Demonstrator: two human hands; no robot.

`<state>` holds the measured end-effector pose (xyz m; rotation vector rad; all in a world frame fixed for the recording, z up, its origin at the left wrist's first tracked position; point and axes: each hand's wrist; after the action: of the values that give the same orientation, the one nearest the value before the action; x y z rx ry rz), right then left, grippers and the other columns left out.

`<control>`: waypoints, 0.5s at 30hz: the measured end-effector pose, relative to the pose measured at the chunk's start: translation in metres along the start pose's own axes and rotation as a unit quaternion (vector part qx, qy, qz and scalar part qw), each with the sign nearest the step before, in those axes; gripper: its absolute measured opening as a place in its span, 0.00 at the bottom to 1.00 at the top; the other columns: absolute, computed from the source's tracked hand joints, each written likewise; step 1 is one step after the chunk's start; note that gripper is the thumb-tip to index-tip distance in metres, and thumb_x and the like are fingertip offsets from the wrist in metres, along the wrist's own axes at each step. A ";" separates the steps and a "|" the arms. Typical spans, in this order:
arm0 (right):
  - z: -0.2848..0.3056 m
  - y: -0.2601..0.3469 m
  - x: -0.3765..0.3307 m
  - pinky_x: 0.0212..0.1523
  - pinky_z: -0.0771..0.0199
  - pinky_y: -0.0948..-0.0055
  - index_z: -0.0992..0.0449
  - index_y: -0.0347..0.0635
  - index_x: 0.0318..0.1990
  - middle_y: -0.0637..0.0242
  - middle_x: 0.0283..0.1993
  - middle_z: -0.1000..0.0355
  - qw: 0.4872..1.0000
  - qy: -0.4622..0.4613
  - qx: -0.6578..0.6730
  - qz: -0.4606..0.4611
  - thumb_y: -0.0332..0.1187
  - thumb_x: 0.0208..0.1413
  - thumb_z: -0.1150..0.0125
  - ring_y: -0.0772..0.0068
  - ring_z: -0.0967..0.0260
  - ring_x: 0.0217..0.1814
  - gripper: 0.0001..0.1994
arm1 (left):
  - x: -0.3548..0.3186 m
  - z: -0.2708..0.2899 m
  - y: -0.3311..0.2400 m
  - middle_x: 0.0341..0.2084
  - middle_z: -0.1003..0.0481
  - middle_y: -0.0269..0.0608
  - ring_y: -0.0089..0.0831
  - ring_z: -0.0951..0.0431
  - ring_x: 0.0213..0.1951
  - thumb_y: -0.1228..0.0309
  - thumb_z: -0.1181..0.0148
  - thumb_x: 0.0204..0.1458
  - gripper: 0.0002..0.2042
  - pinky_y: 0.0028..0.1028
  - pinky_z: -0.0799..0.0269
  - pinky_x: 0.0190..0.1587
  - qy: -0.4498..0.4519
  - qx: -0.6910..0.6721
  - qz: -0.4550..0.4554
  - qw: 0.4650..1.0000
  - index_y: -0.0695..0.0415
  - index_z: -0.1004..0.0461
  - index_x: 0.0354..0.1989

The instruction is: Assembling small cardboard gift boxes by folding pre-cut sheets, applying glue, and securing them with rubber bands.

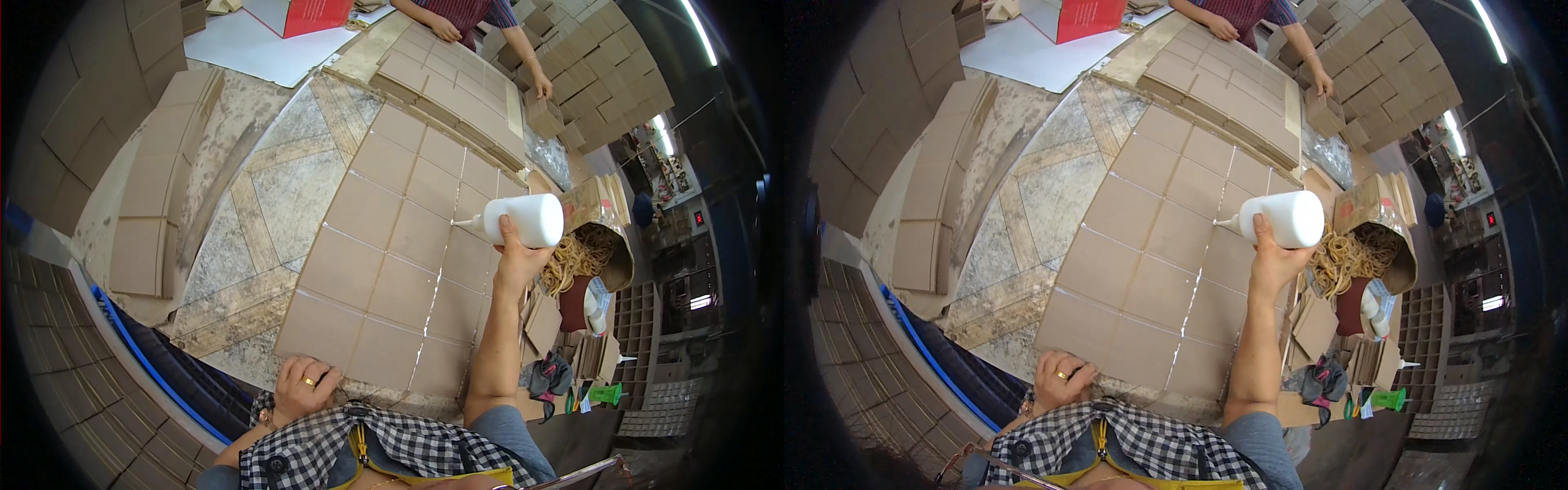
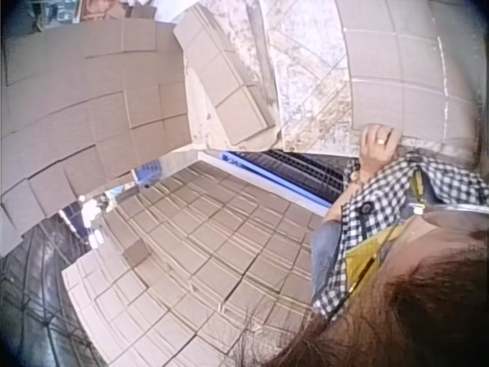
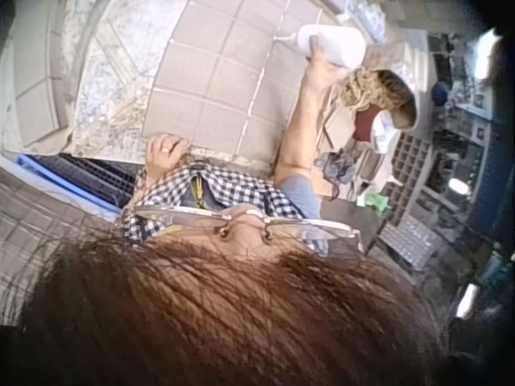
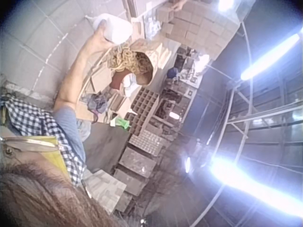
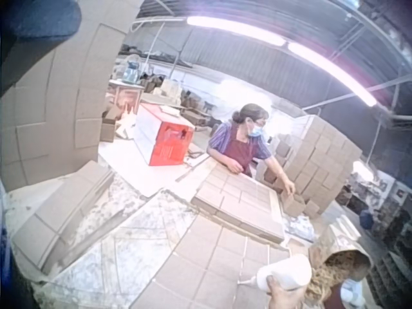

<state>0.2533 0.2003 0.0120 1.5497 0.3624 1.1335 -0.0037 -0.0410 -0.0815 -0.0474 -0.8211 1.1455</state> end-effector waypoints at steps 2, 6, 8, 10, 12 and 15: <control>0.004 0.007 -0.003 0.32 0.21 0.71 0.42 0.36 0.57 0.55 0.50 0.33 1.000 0.016 -0.009 -0.009 0.28 0.37 0.24 0.64 0.30 0.47 0.39 | -0.002 -0.003 0.001 0.26 0.29 0.33 0.33 0.29 0.33 0.71 0.38 0.33 0.12 0.34 0.33 0.38 -0.007 -0.012 0.000 1.000 0.52 0.23 0.32; 0.022 0.000 -0.009 0.36 0.23 0.71 0.40 0.35 0.56 0.56 0.48 0.32 0.998 0.038 -0.037 0.020 0.27 0.37 0.24 0.65 0.30 0.46 0.37 | -0.002 -0.003 0.000 0.26 0.29 0.33 0.35 0.29 0.33 0.71 0.38 0.31 0.14 0.35 0.34 0.37 -0.014 -0.018 0.003 1.000 0.53 0.23 0.32; 0.029 0.001 -0.016 0.23 0.21 0.75 0.38 0.35 0.54 0.58 0.44 0.29 0.997 0.049 -0.035 0.051 0.26 0.39 0.26 0.69 0.27 0.39 0.33 | -0.001 -0.002 0.000 0.26 0.29 0.34 0.35 0.29 0.33 0.71 0.38 0.31 0.13 0.35 0.34 0.37 -0.012 -0.021 0.004 1.000 0.53 0.23 0.31; 0.040 0.008 -0.026 0.23 0.21 0.74 0.37 0.35 0.53 0.58 0.44 0.29 0.996 0.062 -0.051 0.036 0.26 0.39 0.26 0.69 0.27 0.39 0.32 | 0.000 0.000 0.000 0.26 0.29 0.33 0.34 0.29 0.33 0.71 0.39 0.33 0.12 0.35 0.34 0.38 -0.005 -0.018 0.005 1.000 0.53 0.22 0.31; 0.047 0.012 -0.031 0.23 0.21 0.74 0.37 0.34 0.53 0.58 0.44 0.29 0.993 0.084 -0.061 0.050 0.26 0.39 0.26 0.68 0.27 0.39 0.32 | 0.001 0.002 -0.001 0.26 0.28 0.32 0.32 0.28 0.34 0.71 0.39 0.38 0.08 0.33 0.32 0.40 0.006 -0.005 0.009 1.000 0.52 0.22 0.30; 0.052 0.022 -0.031 0.24 0.21 0.72 0.36 0.34 0.53 0.57 0.44 0.29 0.991 0.106 -0.052 0.066 0.27 0.40 0.27 0.67 0.27 0.39 0.31 | 0.000 -0.002 -0.001 0.25 0.29 0.34 0.35 0.29 0.32 0.72 0.39 0.31 0.12 0.35 0.34 0.37 -0.016 -0.020 0.007 1.000 0.53 0.22 0.30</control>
<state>0.2729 0.1397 0.0216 1.3808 0.3409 1.4042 -0.0021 -0.0403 -0.0824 -0.0671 -0.8728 1.1454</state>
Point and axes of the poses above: each hand's wrist, its own x-axis towards the middle knuckle, its own z-axis out of the back of the hand, y = z × x
